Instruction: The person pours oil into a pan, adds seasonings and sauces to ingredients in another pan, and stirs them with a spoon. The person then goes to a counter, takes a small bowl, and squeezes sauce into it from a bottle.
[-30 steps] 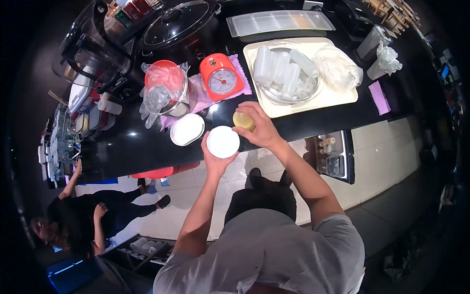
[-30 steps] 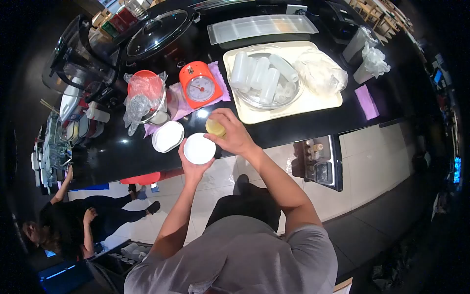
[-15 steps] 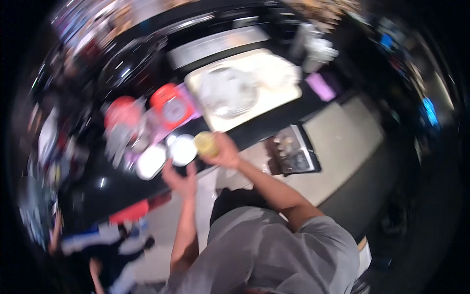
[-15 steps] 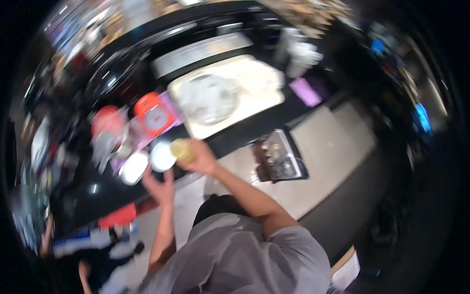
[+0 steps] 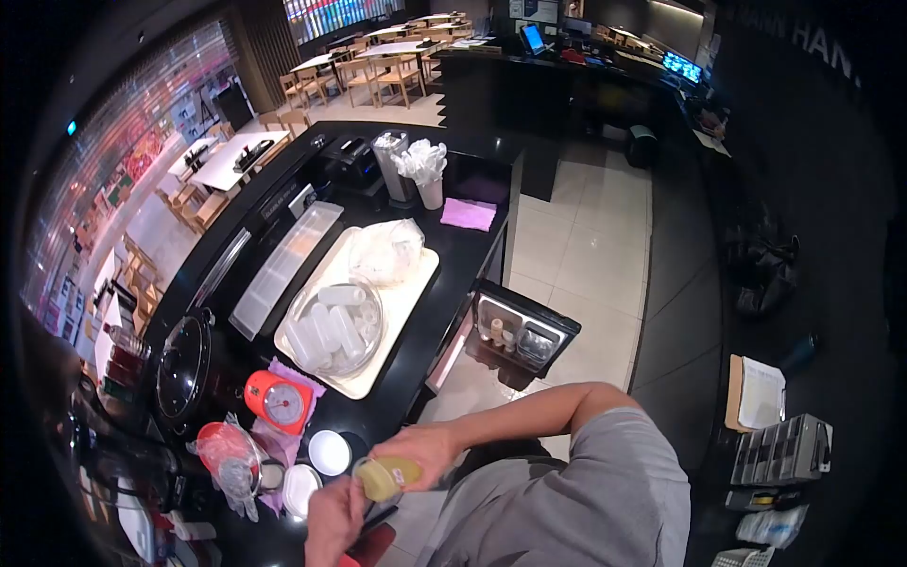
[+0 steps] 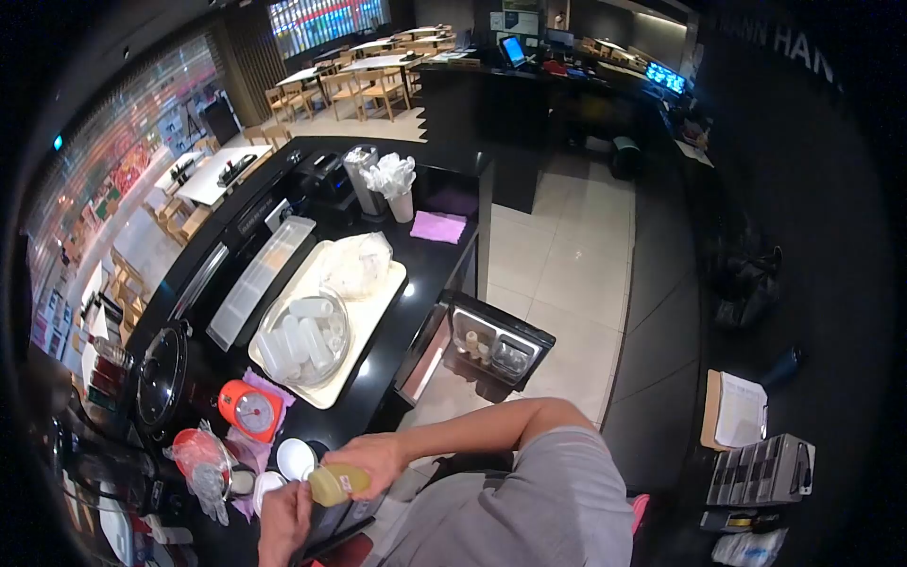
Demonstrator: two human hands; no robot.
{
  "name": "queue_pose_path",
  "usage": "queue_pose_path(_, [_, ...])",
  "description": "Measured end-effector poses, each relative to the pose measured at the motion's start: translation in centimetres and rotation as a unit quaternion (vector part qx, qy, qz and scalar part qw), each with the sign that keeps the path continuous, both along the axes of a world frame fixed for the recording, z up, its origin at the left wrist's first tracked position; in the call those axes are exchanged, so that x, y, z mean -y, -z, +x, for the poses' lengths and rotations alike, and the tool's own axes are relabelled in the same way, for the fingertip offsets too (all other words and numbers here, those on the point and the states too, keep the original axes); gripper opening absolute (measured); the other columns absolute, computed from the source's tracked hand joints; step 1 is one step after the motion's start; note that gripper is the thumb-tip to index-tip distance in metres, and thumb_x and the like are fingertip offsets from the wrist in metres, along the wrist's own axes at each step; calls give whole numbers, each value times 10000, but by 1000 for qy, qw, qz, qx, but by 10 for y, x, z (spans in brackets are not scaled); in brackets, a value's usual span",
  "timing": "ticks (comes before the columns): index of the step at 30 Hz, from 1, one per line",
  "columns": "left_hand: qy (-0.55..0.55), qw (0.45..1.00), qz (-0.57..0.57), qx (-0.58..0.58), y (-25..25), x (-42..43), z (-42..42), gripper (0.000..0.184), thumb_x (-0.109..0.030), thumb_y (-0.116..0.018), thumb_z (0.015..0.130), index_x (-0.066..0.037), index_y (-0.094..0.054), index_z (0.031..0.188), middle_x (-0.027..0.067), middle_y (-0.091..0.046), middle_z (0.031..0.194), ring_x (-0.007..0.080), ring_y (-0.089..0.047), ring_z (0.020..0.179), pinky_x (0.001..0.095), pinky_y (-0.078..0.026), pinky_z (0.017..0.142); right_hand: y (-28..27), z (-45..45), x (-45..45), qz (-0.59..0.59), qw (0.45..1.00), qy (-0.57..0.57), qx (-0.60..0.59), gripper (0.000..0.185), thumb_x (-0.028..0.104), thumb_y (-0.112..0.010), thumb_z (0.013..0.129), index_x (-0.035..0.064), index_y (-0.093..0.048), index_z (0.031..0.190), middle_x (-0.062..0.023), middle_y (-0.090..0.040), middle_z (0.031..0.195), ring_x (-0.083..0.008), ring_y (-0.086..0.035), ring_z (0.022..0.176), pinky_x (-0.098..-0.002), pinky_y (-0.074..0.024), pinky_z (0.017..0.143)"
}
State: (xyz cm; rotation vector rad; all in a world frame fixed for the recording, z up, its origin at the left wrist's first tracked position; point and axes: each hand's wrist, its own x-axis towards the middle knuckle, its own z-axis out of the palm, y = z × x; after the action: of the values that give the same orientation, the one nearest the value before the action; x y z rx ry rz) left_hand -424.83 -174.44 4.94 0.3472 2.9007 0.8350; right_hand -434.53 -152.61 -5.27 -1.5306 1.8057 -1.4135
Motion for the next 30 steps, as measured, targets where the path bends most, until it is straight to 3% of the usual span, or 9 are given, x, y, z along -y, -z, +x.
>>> queue_pose_path(5, [-7, 996, -25, 90, -38, -22, 15, 280, -261, -544, 993, -17, -659, 916, 259, -650, 831, 461, -604, 751, 513, -473, 643, -12, 6, -25, -41, 977, 88, -191, 701, 293, -751, 724, 19, -481, 1309, -191, -617, 1024, -383, -616, 945, -463, -516, 812])
queue_pose_path(7, [20, 992, -116, 53, -42, -25, 18, 253, -170, -491, 1020, 9, -642, 924, 291, -609, 826, 470, -588, 777, 506, -467, 656, -22, -3, -31, -32, 975, 79, -206, 696, 312, -750, 718, 16, -500, 1296, -173, -611, 986, -367, -618, 889, -446, -524, 787])
queue_pose_path(9, [46, 994, -100, -15, -55, -24, 13, 298, -271, -539, 1013, -12, -653, 918, 293, -643, 876, 442, -623, 795, 526, -468, 672, -14, -10, -28, -40, 974, 76, -208, 692, 322, -751, 715, 12, -511, 1285, -168, -612, 979, -361, -619, 877, -438, -527, 780])
queue_pose_path(11, [29, 985, -108, -133, -32, -7, 2, 187, -145, -712, 851, -19, -601, 768, 198, -575, 719, 397, -586, 690, 489, -463, 644, 12, -17, -19, -96, 944, 98, -300, 656, 343, -759, 714, 10, -556, 1241, -159, -622, 957, -341, -626, 847, -422, -531, 759])
queue_pose_path(15, [-38, 983, -138, -113, -2, 24, -31, 162, -184, -658, 899, -25, -640, 879, 170, -585, 850, 377, -586, 848, 465, -463, 746, 39, -42, 11, -22, 972, 88, -218, 625, 350, -814, 738, 37, -581, 1227, -150, -649, 1055, -342, -639, 945, -427, -512, 836])
queue_pose_path(17, [-21, 987, -47, -153, 28, 52, -49, 214, -240, -662, 905, -28, -683, 881, 158, -614, 865, 366, -607, 859, 456, -483, 745, 50, -57, 28, 78, 972, 97, -198, 658, 341, -812, 745, 57, -556, 1280, -165, -639, 1164, -363, -624, 1048, -444, -500, 904])
queue_pose_path(19, [-59, 990, 8, -127, 54, 71, -62, 215, -237, -670, 899, -24, -705, 895, 162, -630, 813, 363, -620, 801, 454, -479, 718, 55, -71, 48, 190, 954, 85, -214, 705, 344, -813, 744, 55, -524, 1318, -174, -639, 1159, -373, -614, 1072, -460, -493, 915])
queue_pose_path(24, [-139, 983, 10, -115, 123, 91, -72, 200, -208, -680, 897, -11, -709, 912, 174, -656, 851, 356, -645, 787, 439, -494, 701, 87, -93, 78, 217, 934, 98, -266, 637, 356, -814, 741, 107, -518, 1247, -157, -662, 970, -372, -658, 936, -474, -527, 799])
queue_pose_path(30, [-131, 968, -164, -135, 151, 108, -73, 253, -264, -631, 922, -21, -640, 852, 176, -647, 901, 382, -644, 875, 491, -509, 747, 64, -107, 96, 321, 866, 72, -376, 563, 335, -831, 728, 131, -536, 1162, -113, -679, 971, -326, -674, 929, -458, -527, 779])
